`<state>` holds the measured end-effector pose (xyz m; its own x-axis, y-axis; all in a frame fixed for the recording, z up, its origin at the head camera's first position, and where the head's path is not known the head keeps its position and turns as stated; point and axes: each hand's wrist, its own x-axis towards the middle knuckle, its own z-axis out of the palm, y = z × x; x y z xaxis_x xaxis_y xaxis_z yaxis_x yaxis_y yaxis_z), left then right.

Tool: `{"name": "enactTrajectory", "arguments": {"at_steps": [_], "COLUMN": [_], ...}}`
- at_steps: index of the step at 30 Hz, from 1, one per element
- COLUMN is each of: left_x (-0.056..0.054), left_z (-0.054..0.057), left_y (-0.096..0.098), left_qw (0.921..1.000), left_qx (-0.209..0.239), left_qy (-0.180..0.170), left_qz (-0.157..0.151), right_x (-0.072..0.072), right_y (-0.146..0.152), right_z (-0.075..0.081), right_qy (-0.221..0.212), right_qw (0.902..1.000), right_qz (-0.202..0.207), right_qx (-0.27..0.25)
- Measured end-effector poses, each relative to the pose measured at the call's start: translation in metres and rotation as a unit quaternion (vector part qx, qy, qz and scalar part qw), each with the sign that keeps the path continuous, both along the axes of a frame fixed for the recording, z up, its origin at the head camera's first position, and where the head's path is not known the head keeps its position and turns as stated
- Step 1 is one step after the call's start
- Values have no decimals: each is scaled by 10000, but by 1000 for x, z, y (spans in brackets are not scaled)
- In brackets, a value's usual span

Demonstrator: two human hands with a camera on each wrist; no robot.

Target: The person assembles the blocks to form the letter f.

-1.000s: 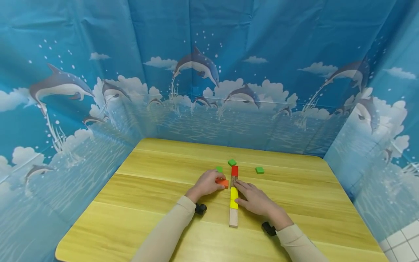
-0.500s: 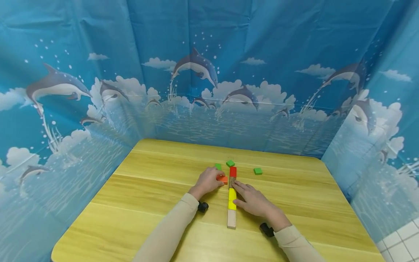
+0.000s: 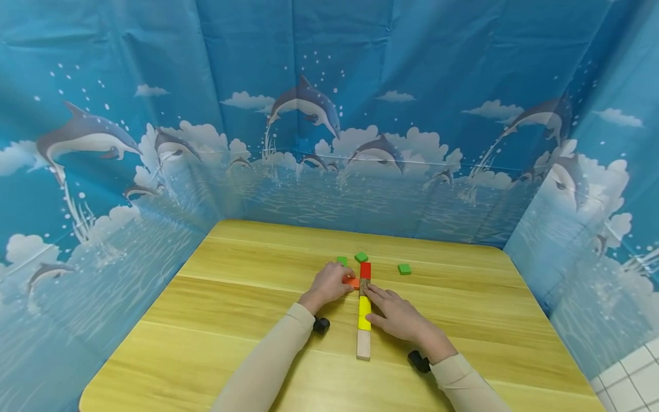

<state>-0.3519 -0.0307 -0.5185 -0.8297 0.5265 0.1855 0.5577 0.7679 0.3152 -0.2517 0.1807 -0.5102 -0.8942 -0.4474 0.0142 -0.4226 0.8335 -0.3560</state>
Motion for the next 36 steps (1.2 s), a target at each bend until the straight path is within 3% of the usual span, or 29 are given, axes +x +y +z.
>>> {"name": "enactTrajectory", "arguments": {"at_steps": [10,19,25,30,36], "left_x": [1,5,16,31,46], "left_z": [0,2,7,11,8], "left_y": [-1,-7,-10,-11,-15], "left_qw": [9999,10000,9994,9975,9961], "left_qx": [-28,-42,-207,-479,-669], "left_qy": [-35,59,242,397,-7], "left_qz": [119,13,-137,-345,-575], "right_x": [2,-1,-7,-16,-44], "right_y": [-4,-5,1,5,7], "right_z": [0,4,5,16,29], "right_qy": [25,15,-50,55,292], "right_qw": [10000,9999,9996,9987,9974], "right_qz": [23,97,145,83,61], "right_qx": [-42,-80,-227,-509,-663]}}
